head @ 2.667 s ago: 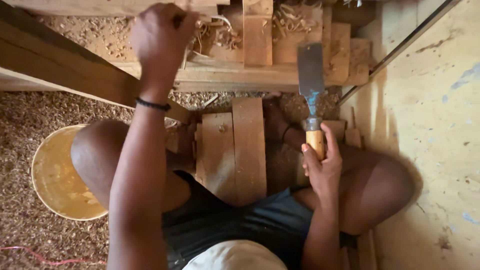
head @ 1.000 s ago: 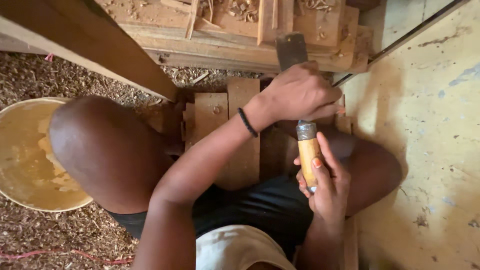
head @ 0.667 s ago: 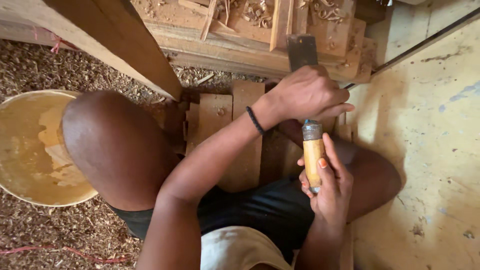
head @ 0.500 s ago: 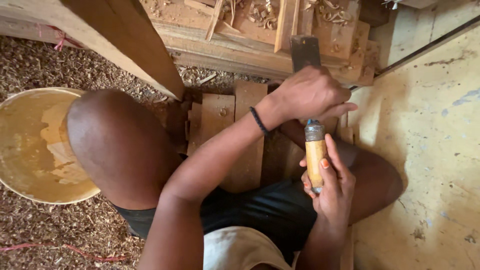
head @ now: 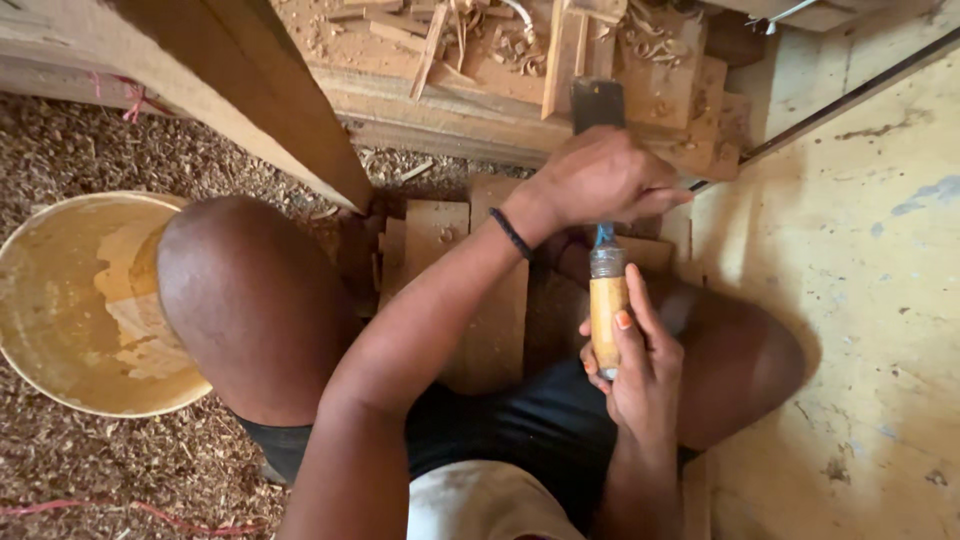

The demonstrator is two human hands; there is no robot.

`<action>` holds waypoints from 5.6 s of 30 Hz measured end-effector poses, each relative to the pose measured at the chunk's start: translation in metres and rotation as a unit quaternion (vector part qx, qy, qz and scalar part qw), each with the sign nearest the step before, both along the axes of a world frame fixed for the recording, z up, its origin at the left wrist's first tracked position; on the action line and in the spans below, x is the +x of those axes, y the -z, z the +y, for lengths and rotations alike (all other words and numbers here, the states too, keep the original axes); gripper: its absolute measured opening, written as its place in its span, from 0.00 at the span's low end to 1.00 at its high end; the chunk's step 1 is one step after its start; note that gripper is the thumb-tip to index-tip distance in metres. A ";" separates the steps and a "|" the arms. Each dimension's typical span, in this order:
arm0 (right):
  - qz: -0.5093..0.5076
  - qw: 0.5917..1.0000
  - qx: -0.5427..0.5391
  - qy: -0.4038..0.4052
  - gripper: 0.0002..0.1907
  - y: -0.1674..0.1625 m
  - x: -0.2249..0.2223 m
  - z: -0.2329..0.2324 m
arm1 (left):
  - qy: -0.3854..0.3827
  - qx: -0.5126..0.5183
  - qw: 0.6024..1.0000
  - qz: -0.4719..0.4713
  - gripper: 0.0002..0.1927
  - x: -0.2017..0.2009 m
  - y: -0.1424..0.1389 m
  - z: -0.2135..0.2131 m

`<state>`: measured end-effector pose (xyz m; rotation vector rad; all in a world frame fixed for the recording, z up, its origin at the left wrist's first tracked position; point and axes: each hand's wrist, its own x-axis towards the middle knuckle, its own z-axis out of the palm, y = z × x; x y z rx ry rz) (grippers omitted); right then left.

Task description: The person sits on a floor covered in wood shavings and uses a chisel to shape a piece of wood. They clear away wood chips by hand and apply the chisel to the wood surface while holding the wooden piece in place.

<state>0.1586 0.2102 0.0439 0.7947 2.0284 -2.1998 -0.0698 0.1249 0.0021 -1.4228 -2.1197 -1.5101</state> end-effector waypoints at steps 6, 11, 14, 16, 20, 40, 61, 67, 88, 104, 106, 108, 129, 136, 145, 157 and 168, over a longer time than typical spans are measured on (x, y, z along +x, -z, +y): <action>0.015 1.000 -0.023 0.003 0.31 0.007 -0.021 0.000 | -0.001 -0.060 0.998 -0.008 0.18 -0.024 0.009 0.010; 0.014 1.000 -0.010 -0.001 0.31 0.010 -0.025 0.004 | -0.007 -0.043 0.999 -0.012 0.16 -0.032 0.016 0.013; 0.030 0.999 -0.030 -0.005 0.31 0.015 -0.031 0.000 | -0.011 -0.050 0.999 0.010 0.16 -0.039 0.016 0.012; 0.041 0.998 -0.036 -0.005 0.31 0.016 -0.040 -0.005 | 0.000 -0.099 0.995 -0.003 0.15 -0.046 0.015 0.011; 0.026 0.999 -0.019 -0.004 0.31 0.014 -0.059 -0.018 | -0.020 -0.085 0.996 -0.006 0.14 -0.067 0.010 0.007; 0.180 0.922 -0.343 0.023 0.37 0.049 -0.029 0.025 | -0.181 -0.024 0.976 -0.120 0.12 -0.015 0.018 -0.035; 0.045 0.999 -0.015 0.025 0.40 0.075 0.006 0.045 | -0.335 -0.123 0.931 0.079 0.16 -0.032 0.027 -0.049; 0.033 0.999 -0.011 0.037 0.38 0.059 0.007 0.052 | -0.331 -0.127 0.933 0.064 0.18 -0.032 0.029 -0.048; 0.044 0.998 -0.028 0.033 0.34 -0.002 0.016 0.029 | 0.014 -0.007 0.997 0.072 0.29 0.026 -0.024 0.016; 0.023 0.999 0.024 -0.017 0.32 -0.001 -0.008 0.018 | -0.018 -0.075 0.997 0.018 0.20 0.005 -0.002 0.009; 0.035 0.999 0.025 -0.025 0.31 0.002 -0.021 0.012 | -0.002 -0.136 0.991 -0.008 0.19 -0.010 0.001 0.011; 0.045 0.999 0.005 -0.018 0.31 0.009 -0.041 0.003 | 0.005 -0.223 0.975 -0.017 0.17 -0.033 0.001 0.011; 0.111 0.985 -0.001 0.133 0.32 0.037 0.013 0.051 | -0.351 -0.082 0.931 0.061 0.15 -0.021 0.015 -0.044; 0.103 0.990 -0.011 0.097 0.31 0.034 0.015 0.043 | -0.340 -0.103 0.934 0.049 0.13 -0.021 0.025 -0.034; 0.107 0.992 -0.008 0.072 0.32 0.025 0.011 0.041 | -0.291 -0.079 0.953 0.012 0.20 -0.025 0.031 -0.047; 0.061 0.997 -0.013 0.042 0.33 0.002 0.014 0.044 | -0.179 0.035 0.982 0.043 0.40 -0.004 -0.024 -0.017; 0.031 0.999 0.003 0.017 0.31 -0.006 0.016 0.031 | 0.005 -0.047 0.997 0.054 0.21 0.030 -0.020 0.017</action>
